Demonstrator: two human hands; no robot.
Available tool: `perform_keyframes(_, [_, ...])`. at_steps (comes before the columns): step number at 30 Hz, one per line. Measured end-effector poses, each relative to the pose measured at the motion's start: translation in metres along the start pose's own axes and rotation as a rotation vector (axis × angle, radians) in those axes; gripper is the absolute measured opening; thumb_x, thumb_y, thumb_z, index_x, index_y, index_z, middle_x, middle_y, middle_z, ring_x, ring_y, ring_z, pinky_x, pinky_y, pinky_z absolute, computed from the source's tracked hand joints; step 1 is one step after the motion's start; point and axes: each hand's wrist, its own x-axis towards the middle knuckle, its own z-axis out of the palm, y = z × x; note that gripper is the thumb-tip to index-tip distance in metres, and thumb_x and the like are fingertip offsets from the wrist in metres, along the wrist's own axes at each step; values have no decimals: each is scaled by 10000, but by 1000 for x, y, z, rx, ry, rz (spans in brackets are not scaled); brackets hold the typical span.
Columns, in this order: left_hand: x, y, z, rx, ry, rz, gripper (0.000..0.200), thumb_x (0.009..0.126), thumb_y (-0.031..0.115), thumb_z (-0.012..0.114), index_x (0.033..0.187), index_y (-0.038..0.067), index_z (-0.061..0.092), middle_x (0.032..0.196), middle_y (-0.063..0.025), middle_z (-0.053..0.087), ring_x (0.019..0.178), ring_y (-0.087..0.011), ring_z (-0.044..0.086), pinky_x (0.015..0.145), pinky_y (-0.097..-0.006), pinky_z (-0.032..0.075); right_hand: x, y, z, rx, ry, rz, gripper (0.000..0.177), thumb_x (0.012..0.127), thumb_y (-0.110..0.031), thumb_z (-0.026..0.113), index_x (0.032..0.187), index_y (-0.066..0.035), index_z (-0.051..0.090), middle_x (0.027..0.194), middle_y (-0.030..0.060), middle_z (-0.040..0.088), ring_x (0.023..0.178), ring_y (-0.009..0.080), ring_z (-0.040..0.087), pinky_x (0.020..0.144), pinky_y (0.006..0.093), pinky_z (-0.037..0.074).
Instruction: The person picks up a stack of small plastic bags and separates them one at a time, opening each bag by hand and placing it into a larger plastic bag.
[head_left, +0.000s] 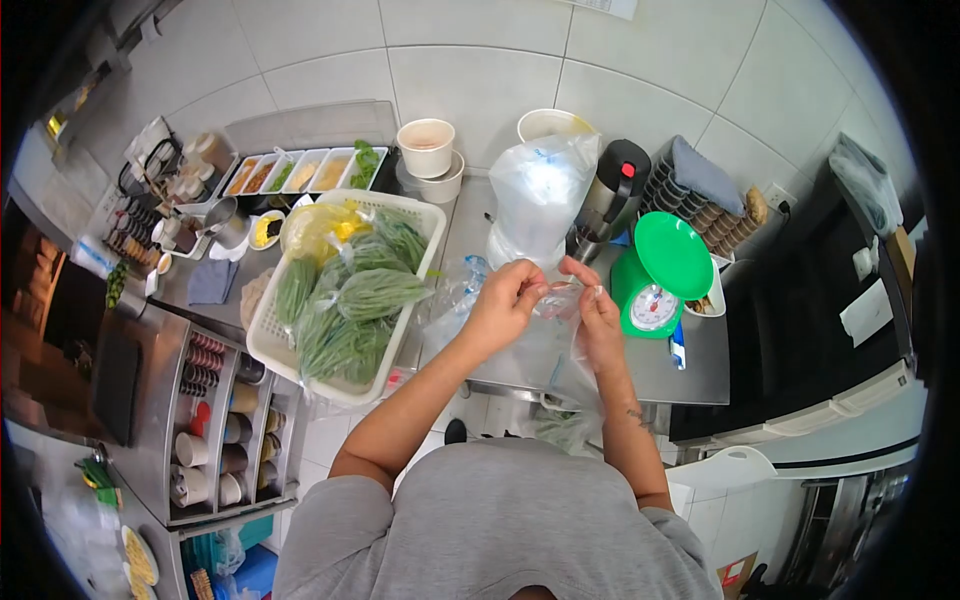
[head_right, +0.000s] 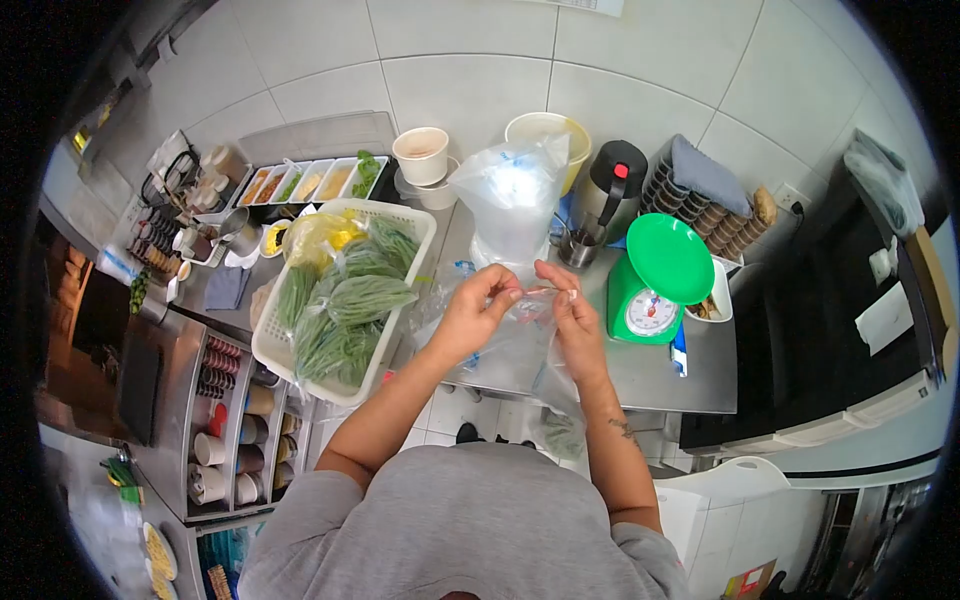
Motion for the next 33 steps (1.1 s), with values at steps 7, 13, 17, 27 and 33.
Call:
perform_keyframes(7, [-9, 3, 11, 148, 181, 141, 103, 841, 64, 563, 818, 1, 483, 762, -128, 502, 715, -282, 500, 651, -363, 407, 2, 11, 8, -78, 86, -28, 374, 964, -220, 429, 1265, -6, 488, 995, 19, 460, 916, 104, 436, 782, 255, 404])
perform_keyframes(13, [-10, 3, 7, 232, 201, 197, 131, 849, 60, 547, 757, -7, 482, 721, -153, 493, 697, -329, 488, 630, -400, 397, 0, -5, 28, 154, 168, 133, 360, 914, -191, 531, 1223, -5, 528, 946, 3, 511, 836, 72, 466, 712, 215, 397])
perform_keyframes(17, [-11, 2, 9, 347, 254, 285, 149, 849, 59, 546, 732, -14, 491, 691, -165, 492, 704, -350, 495, 623, -420, 397, -2, 14, 13, 256, 54, 381, 330, 850, -199, 626, 1125, -22, 583, 911, -6, 589, 835, 77, 532, 744, 225, 418])
perform_keyframes(27, [-5, -4, -2, 219, 315, 219, 127, 873, 65, 530, 774, -10, 507, 743, -146, 505, 695, -303, 496, 629, -385, 404, 8, -18, 27, 287, 242, 339, 179, 794, -161, 653, 920, -42, 605, 835, -2, 607, 756, 84, 550, 699, 241, 422])
perform_keyframes(33, [-3, 9, 0, 17, 239, 143, 147, 879, 81, 542, 773, -14, 506, 706, -110, 494, 649, -234, 483, 608, -341, 399, 11, -7, 22, 269, 230, 322, 182, 791, -150, 670, 926, -44, 608, 824, -4, 603, 751, 82, 548, 689, 237, 421])
